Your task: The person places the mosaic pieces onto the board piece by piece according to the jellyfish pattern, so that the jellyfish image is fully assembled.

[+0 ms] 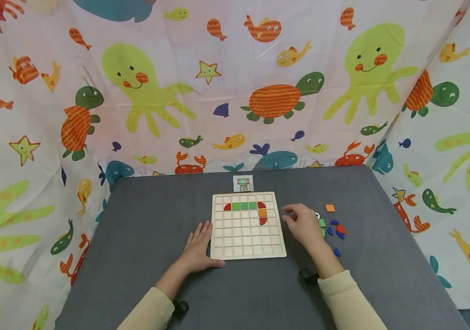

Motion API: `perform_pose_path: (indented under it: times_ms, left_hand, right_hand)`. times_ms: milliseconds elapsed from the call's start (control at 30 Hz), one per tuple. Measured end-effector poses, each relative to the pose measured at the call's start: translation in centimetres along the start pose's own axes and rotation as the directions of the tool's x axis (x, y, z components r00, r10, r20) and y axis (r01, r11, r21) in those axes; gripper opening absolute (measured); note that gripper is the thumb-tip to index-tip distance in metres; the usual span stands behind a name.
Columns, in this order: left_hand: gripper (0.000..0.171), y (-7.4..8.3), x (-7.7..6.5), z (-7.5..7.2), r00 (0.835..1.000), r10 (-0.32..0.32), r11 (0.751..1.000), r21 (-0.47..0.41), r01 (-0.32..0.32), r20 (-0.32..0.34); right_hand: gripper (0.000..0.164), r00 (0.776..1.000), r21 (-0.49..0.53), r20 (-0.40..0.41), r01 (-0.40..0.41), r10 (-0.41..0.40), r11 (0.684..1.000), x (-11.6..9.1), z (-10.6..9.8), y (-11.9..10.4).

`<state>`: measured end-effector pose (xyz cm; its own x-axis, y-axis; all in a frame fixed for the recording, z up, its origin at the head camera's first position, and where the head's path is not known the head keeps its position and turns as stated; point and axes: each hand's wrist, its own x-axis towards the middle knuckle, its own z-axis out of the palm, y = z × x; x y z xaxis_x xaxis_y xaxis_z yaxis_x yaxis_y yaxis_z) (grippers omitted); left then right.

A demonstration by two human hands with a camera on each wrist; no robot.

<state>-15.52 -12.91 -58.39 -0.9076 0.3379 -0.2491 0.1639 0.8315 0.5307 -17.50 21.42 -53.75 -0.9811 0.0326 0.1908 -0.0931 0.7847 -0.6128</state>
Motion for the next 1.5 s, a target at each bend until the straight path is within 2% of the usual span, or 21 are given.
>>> perform_pose_path:
  times_ms: [233,467,767,1000,1500]
  left_hand:
    - [0.131,-0.1,-0.1,0.0,1.0,-0.004,1.0,-0.02,0.004,-0.004]
    - [0.131,-0.1,0.0,0.0,1.0,0.003,1.0,-0.012,-0.003,0.011]
    - [0.13,-0.3,0.0,0.1,1.0,-0.002,1.0,0.001,0.002,0.006]
    - [0.13,-0.1,-0.1,0.0,1.0,-0.006,1.0,-0.016,0.006,0.004]
    - [0.13,-0.1,-0.2,-0.1,1.0,0.007,1.0,-0.015,-0.007,-0.006]
  right_hand:
    - [0.026,0.999,-0.006,-0.029,-0.02,0.02,1.0,-1.2,-2.3,2.3]
    - [0.029,0.995,-0.05,0.052,-0.087,0.09,0.995,-2.7,-4.8,5.7]
    - [0.028,0.985,-0.121,0.138,-0.087,0.104,0.989,-3.9,-5.7,9.3]
    - [0.029,0.977,-0.143,0.194,-0.058,0.085,0.988,-3.8,-5.7,10.0]
    - [0.024,0.965,-0.195,0.258,0.109,-0.057,0.975,-2.7,-5.5,10.3]
